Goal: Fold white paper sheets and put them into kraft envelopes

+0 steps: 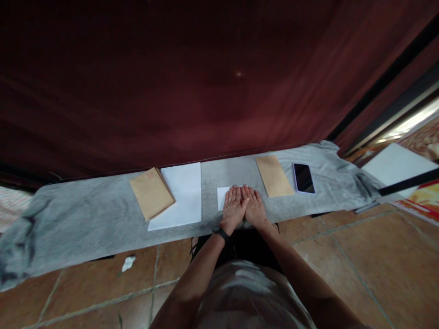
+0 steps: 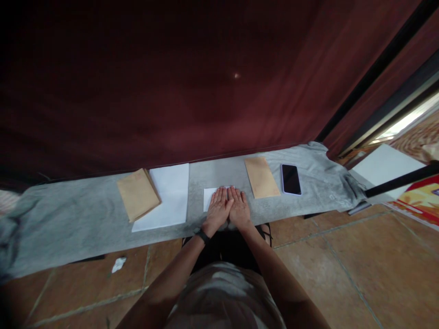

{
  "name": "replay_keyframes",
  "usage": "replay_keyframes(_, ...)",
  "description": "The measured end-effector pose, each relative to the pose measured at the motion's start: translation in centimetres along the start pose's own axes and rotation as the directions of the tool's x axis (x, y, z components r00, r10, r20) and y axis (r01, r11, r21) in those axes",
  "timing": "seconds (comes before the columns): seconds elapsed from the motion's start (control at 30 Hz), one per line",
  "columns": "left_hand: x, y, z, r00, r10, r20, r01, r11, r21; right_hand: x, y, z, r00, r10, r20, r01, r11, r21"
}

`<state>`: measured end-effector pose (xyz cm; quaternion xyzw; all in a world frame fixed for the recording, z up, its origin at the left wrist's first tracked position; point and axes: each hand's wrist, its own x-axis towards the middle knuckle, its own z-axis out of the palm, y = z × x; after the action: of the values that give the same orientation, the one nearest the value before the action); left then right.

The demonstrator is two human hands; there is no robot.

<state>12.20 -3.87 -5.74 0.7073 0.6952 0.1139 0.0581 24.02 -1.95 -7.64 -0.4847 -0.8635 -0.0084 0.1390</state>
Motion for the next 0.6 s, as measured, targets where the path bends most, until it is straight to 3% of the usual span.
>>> replay_keyframes(0.3,-0.7,-2.9,0.3,0.994,-0.095,-0.055,0.098,0.993,0.066,0.2,-0.4,0.2,0.996,0.042,-0.076,-0.037,0.998,0.059)
replay_keyframes(0.6,-2.1,-4.2,-0.2,0.981,-0.153,-0.118,0.164,0.982,0.092,0.2,-0.6,0.2,0.992,0.069,-0.106,-0.059,0.994,0.09)
